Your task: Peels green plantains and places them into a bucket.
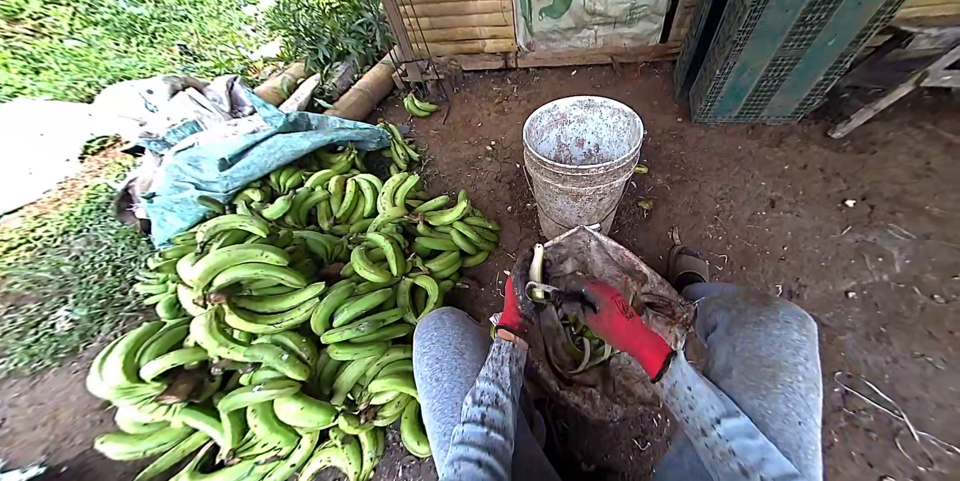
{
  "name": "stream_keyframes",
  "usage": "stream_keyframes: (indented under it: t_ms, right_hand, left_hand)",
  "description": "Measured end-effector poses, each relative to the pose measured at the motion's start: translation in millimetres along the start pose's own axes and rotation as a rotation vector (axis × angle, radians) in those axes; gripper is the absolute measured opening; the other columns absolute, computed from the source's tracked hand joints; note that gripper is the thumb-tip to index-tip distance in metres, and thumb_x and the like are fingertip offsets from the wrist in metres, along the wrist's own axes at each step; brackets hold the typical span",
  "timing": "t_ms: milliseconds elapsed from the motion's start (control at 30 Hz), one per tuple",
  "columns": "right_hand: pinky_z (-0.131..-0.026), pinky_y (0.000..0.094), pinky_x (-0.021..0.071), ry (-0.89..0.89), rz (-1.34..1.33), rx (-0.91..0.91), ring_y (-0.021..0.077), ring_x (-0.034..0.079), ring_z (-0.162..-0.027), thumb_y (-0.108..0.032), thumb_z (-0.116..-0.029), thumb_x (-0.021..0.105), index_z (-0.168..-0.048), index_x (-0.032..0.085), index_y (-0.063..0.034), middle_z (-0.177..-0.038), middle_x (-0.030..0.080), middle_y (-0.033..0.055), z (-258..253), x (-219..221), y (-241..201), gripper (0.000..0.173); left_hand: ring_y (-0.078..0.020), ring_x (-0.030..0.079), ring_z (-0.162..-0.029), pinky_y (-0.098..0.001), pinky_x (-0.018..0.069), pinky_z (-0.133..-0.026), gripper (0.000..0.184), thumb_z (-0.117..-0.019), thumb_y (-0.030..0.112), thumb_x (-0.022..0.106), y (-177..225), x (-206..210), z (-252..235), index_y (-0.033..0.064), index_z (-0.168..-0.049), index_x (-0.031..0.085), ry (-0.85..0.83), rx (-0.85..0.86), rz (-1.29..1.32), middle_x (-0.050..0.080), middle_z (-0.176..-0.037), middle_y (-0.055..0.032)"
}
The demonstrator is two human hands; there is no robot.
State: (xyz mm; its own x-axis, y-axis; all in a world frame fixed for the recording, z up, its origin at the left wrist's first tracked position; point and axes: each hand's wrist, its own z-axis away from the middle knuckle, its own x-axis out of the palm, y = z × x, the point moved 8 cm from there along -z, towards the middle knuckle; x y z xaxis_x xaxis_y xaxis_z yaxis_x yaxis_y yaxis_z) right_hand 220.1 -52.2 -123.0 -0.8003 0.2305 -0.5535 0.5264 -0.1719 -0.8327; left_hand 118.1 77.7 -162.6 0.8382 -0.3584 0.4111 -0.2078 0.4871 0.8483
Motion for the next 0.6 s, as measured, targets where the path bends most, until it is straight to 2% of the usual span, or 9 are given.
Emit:
stream_keyframes:
  t_ms: [100, 167, 200, 267, 333, 400, 467, 533, 600]
  right_hand:
    - [-0.112, 0.0521, 0.0421, -0.025, 0.135, -0.011, 0.0398, 0.056, -0.129, -0.012, -0.0962, 0.059, -0.135, 0.064, -0.0026, -0.135, 0.06, 0.0266, -4, -1, -5, 0.04]
    - [-0.114, 0.0552, 0.04, 0.039, 0.244, 0.065, 0.0419, 0.054, -0.132, -0.014, -0.0994, 0.057, -0.138, 0.063, -0.0058, -0.137, 0.059, 0.0261, -20, -17, 9, 0.04]
    - [-0.114, 0.0555, 0.0398, 0.062, 0.263, 0.099, 0.0416, 0.054, -0.132, -0.014, -0.0998, 0.057, -0.138, 0.063, -0.0073, -0.137, 0.06, 0.0252, -28, -27, 16, 0.04]
    - [-0.113, 0.0561, 0.0399, 0.028, 0.261, 0.106, 0.0419, 0.054, -0.132, -0.016, -0.0999, 0.058, -0.139, 0.062, -0.006, -0.137, 0.059, 0.0257, -33, -30, 10, 0.04]
    - [-0.112, 0.0511, 0.0432, 0.004, 0.165, 0.087, 0.0366, 0.058, -0.128, -0.018, -0.0996, 0.058, -0.138, 0.062, -0.0047, -0.134, 0.062, 0.023, -18, -18, 0, 0.04]
    - [-0.11, 0.0479, 0.0453, -0.023, 0.084, 0.066, 0.033, 0.061, -0.125, -0.016, -0.0984, 0.058, -0.135, 0.064, -0.0056, -0.131, 0.064, 0.0209, -2, -7, -6, 0.038]
    - [-0.112, 0.0496, 0.0431, -0.036, 0.092, 0.069, 0.0356, 0.058, -0.128, -0.015, -0.0989, 0.058, -0.137, 0.063, -0.0057, -0.135, 0.062, 0.0231, 1, 1, -8, 0.04]
    - [-0.113, 0.0571, 0.0399, 0.035, 0.217, 0.138, 0.0438, 0.054, -0.132, -0.015, -0.0987, 0.058, -0.14, 0.062, -0.0066, -0.139, 0.057, 0.0278, -11, -9, 5, 0.042]
    - [-0.11, 0.0616, 0.0399, 0.174, 0.304, 0.228, 0.0476, 0.052, -0.132, -0.014, -0.0988, 0.06, -0.14, 0.062, -0.0093, -0.139, 0.056, 0.0289, -29, -32, 29, 0.041]
  left_hand:
    - [-0.0133, 0.063, -0.06, -0.026, 0.0549, -0.053, 0.04, -0.1122, 0.031, 0.028, -10, 7, 4, 0.0048, -0.111, 0.058, -0.136, -0.09, 0.148, 0.063, -0.078, -0.0072]
    - [-0.0164, 0.065, -0.063, -0.0293, 0.0572, -0.055, 0.042, -0.1123, 0.032, 0.027, -25, 15, 14, 0.0037, -0.112, 0.058, -0.245, -0.16, 0.138, 0.065, -0.08, -0.0095]
    - [-0.0168, 0.065, -0.06, -0.0294, 0.057, -0.052, 0.044, -0.1123, 0.033, 0.026, -33, 18, 19, 0.0033, -0.111, 0.058, -0.238, -0.186, 0.109, 0.065, -0.078, -0.0098]
    - [-0.0156, 0.063, -0.058, -0.0286, 0.0555, -0.051, 0.042, -0.1124, 0.031, 0.027, -28, 9, 17, 0.0036, -0.108, 0.058, -0.122, -0.108, 0.064, 0.064, -0.075, -0.0086]
    - [-0.0152, 0.064, -0.063, -0.0301, 0.0564, -0.057, 0.04, -0.1126, 0.03, 0.03, -13, 1, 10, 0.0034, -0.111, 0.06, -0.024, 0.005, 0.059, 0.064, -0.079, -0.0085]
    - [-0.0137, 0.062, -0.061, -0.028, 0.0555, -0.055, 0.038, -0.1122, 0.031, 0.031, -3, 4, 1, 0.0052, -0.111, 0.058, -0.004, 0.044, 0.126, 0.062, -0.077, -0.0067]
    - [-0.0129, 0.062, -0.061, -0.0262, 0.0555, -0.055, 0.038, -0.1124, 0.032, 0.03, 0, 6, 2, 0.006, -0.118, 0.058, -0.043, 0.023, 0.152, 0.062, -0.078, -0.0063]
    - [-0.0139, 0.064, -0.062, -0.0273, 0.0562, -0.055, 0.037, -0.1121, 0.029, 0.03, -16, 9, 9, 0.0047, -0.113, 0.059, -0.13, -0.063, 0.091, 0.065, -0.079, -0.0075]
    - [-0.0143, 0.066, -0.073, -0.0293, 0.0579, -0.065, 0.034, -0.1115, 0.025, 0.035, -37, 8, 15, 0.0025, -0.121, 0.06, -0.218, -0.122, -0.155, 0.067, -0.09, -0.0089]
